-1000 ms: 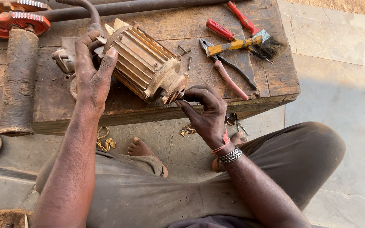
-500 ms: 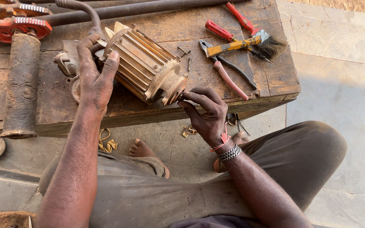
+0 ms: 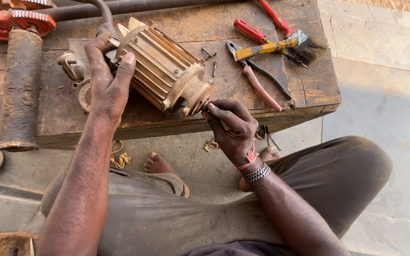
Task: The person disassembles a mechanical part on a wooden workbench using a wrench, pliers, and a hammer. They remove bolts and a metal ring, then reassemble the part by hand.
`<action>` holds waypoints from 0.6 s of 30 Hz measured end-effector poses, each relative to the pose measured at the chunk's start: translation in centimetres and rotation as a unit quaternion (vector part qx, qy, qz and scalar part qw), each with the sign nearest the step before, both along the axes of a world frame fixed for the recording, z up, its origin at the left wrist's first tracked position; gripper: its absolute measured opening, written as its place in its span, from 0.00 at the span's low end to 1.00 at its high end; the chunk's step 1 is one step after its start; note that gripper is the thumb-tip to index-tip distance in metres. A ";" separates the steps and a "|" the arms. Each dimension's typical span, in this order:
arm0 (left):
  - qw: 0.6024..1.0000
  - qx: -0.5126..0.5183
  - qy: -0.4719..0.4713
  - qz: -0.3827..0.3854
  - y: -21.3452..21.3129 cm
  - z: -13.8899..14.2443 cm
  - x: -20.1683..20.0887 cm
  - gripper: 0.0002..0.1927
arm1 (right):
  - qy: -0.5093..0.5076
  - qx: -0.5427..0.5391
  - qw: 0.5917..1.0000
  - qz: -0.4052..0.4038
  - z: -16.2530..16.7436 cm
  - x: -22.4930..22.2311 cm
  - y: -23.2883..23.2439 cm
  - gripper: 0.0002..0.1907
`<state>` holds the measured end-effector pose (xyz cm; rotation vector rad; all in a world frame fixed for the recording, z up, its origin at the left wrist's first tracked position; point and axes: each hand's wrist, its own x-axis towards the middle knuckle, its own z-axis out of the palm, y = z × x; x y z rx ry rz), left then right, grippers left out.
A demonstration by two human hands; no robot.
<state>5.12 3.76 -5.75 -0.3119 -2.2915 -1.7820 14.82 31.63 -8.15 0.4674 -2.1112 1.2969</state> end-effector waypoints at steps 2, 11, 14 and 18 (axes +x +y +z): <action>1.000 0.001 0.021 -0.009 -0.1 -0.8 -0.5 0.35 | 0.003 -0.022 1.000 -0.008 -0.7 -0.1 -0.5 0.11; 0.999 0.036 0.034 -0.008 -0.2 -1.6 -1.1 0.34 | 0.064 0.033 0.997 -0.009 -1.8 1.9 -3.4 0.39; 0.998 0.063 0.003 -0.003 0.0 -0.9 -0.7 0.36 | -0.040 0.019 0.996 0.073 -2.1 3.6 -3.5 0.54; 0.996 0.084 -0.001 -0.014 0.2 -0.6 -0.6 0.39 | -0.256 -0.090 0.930 0.248 -3.9 3.6 -3.3 0.62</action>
